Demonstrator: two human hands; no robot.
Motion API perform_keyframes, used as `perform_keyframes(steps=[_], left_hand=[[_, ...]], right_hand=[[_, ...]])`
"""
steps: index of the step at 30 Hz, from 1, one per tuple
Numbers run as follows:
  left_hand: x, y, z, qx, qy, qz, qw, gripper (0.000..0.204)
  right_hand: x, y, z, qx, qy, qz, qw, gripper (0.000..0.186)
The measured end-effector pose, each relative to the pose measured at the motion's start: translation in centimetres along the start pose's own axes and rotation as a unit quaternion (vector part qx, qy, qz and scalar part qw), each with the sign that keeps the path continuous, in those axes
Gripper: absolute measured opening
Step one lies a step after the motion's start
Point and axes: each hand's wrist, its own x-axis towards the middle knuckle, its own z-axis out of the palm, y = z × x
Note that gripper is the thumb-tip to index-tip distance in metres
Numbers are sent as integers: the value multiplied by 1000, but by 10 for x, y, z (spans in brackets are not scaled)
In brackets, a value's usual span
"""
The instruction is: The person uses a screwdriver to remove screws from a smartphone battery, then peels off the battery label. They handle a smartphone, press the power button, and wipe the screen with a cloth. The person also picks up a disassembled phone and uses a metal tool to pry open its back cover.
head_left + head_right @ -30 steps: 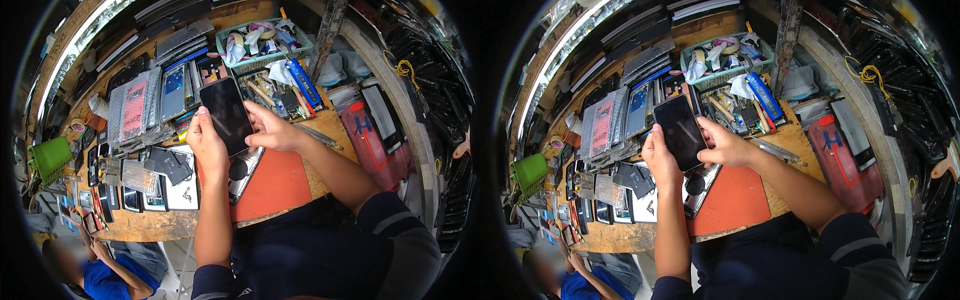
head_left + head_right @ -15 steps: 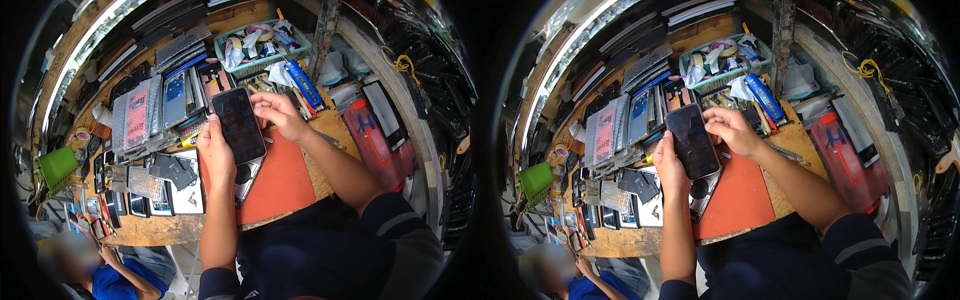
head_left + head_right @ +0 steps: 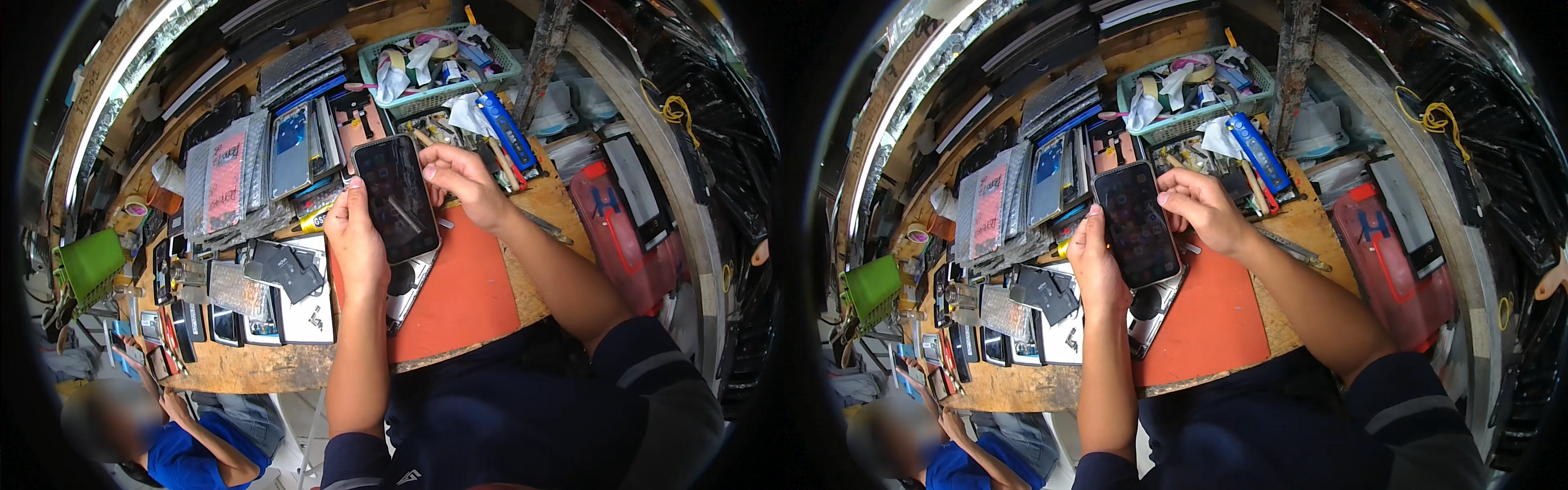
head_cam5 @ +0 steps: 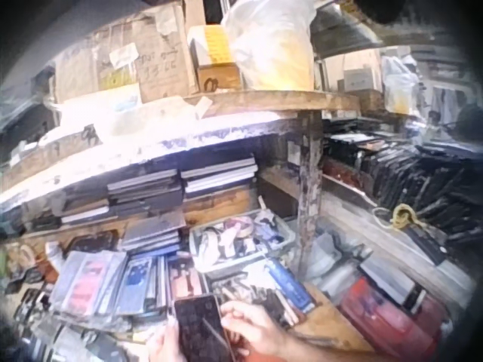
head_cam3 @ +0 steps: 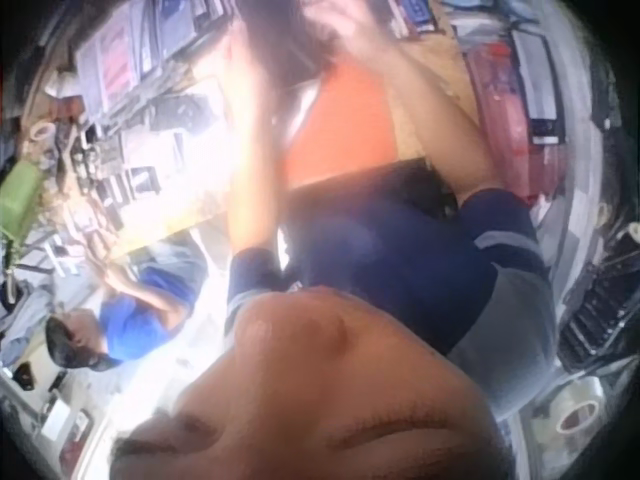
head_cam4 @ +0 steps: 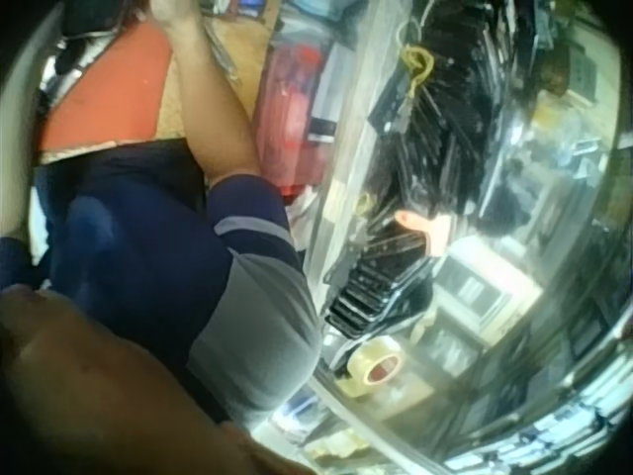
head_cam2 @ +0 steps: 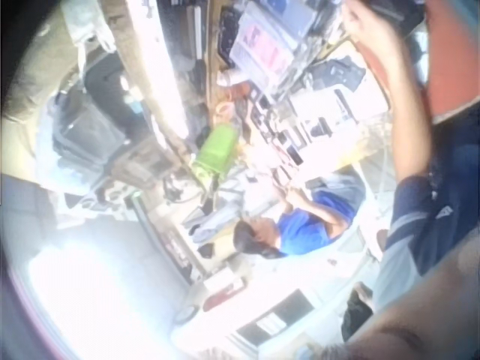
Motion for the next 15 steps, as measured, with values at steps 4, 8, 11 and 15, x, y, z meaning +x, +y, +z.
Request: perform_keyframes(steps=[4, 8, 11, 15], left_hand=[[0, 0, -1, 4, 7, -3, 1000, 34], [-4, 5, 10, -2, 34, 4, 999, 34], [1, -2, 4, 11, 37, 30, 999, 35], [3, -6, 2, 42, 41, 64, 996, 35]], right_hand=[[-2, 3, 2, 17, -19, -6, 1000, 24], [-3, 6, 0, 34, -25, 18, 999, 31], [-2, 3, 1, 29, -45, 11, 998, 39], [-1, 3, 0, -4, -67, -6, 998, 48]])
